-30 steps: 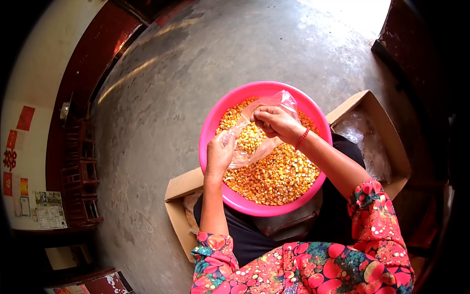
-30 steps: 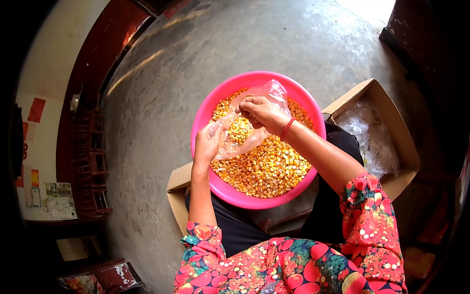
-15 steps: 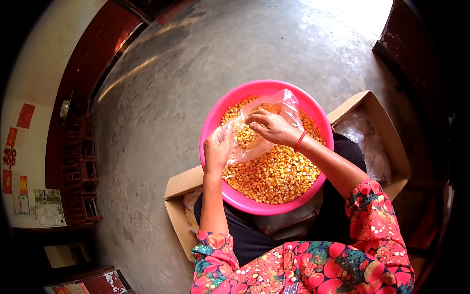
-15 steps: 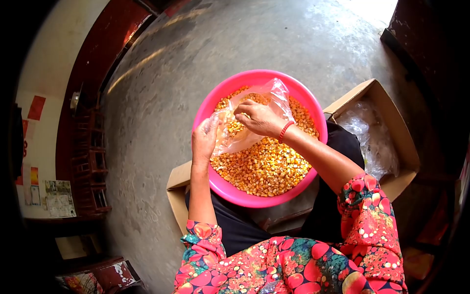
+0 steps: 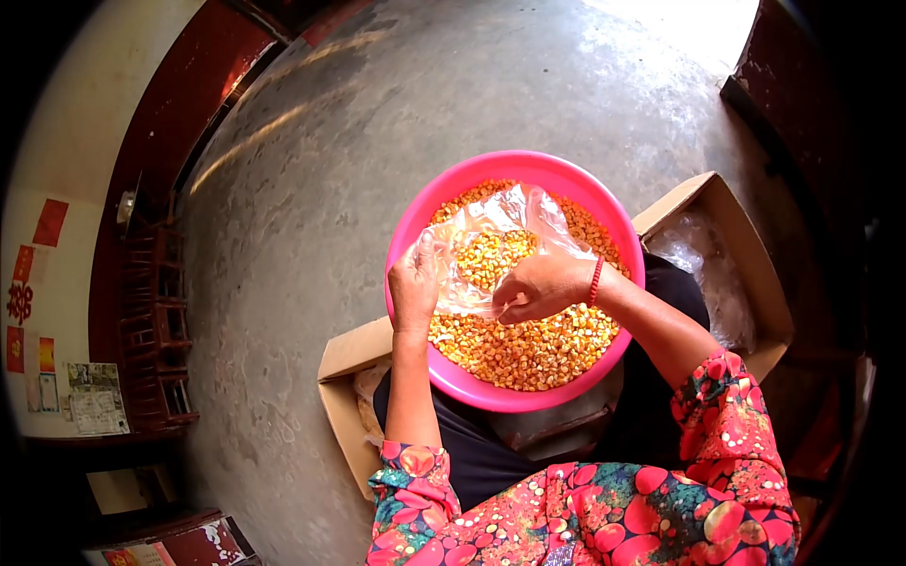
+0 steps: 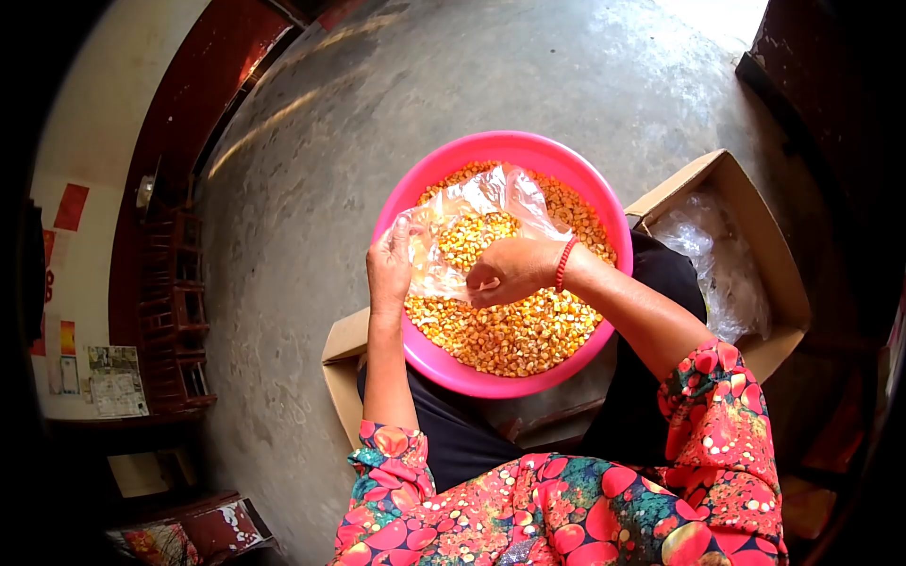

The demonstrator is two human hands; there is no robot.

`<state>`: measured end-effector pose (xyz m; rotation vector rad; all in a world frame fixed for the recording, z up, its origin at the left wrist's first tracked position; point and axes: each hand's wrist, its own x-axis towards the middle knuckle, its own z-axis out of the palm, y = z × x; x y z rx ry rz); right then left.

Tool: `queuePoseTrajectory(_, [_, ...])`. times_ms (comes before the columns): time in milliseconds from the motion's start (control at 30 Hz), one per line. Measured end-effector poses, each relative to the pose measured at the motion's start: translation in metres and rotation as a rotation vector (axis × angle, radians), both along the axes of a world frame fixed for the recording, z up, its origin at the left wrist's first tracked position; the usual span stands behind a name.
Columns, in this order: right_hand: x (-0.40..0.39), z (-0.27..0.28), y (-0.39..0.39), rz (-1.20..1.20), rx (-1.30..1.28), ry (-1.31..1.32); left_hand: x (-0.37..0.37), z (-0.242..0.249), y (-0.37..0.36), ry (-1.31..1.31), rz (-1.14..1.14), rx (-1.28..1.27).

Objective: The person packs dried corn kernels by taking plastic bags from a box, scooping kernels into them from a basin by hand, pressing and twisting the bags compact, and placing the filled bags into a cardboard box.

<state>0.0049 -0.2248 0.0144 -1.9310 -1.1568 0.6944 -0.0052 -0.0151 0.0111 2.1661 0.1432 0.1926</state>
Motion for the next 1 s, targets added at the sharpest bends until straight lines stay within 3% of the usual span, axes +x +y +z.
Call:
queuePoseTrajectory(100, [0.004, -0.001, -0.006, -0.053, -0.075, -0.056, 0.000, 0.000, 0.001, -0.014, 0.004, 0.005])
queuePoseTrajectory(300, [0.018, -0.014, -0.014, -0.641, 0.071, -0.346, -0.001, 0.003, 0.001, 0.009, 0.001, 0.029])
queuePoseTrajectory(367, [0.025, -0.017, -0.014, -0.674, 0.092, -0.430, -0.001, 0.004, 0.001, 0.014, 0.001, 0.019])
queuePoseTrajectory(433, [0.028, -0.015, -0.012, -0.745, 0.268, -0.610, -0.001, 0.003, 0.001, 0.076, -0.001, 0.006])
queuePoseTrajectory(500, [0.024, -0.004, -0.010, -0.787, 0.359, -0.555, 0.000, 0.000, 0.004, 0.033, -0.023, -0.003])
queuePoseTrajectory(567, [0.016, 0.015, -0.013, -0.693, 0.397, -0.264, 0.001, -0.006, 0.006, -0.009, -0.044, -0.012])
queuePoseTrajectory(600, [0.012, 0.021, -0.010, -0.616, 0.525, -0.302, 0.002, -0.009, 0.005, -0.083, -0.037, -0.060])
queuePoseTrajectory(700, [-0.008, 0.020, -0.004, -0.154, 0.395, 0.028, 0.001, -0.008, 0.004, -0.190, -0.041, -0.034])
queuePoseTrajectory(767, [-0.027, 0.000, 0.012, 0.113, 0.418, 0.024, 0.000, -0.003, 0.002, -0.219, -0.053, 0.043])
queuePoseTrajectory(833, [-0.049, -0.018, 0.026, 0.250, 0.235, -0.087, 0.001, 0.000, 0.000, -0.232, -0.042, 0.097])
queuePoseTrajectory(900, [-0.072, -0.045, 0.042, 0.093, 0.322, -0.276, -0.001, 0.009, -0.004, -0.189, -0.032, 0.073])
queuePoseTrajectory(1000, [-0.075, -0.056, 0.049, 0.090, 0.236, -0.493, 0.001, 0.004, -0.003, -0.211, -0.034, 0.053])
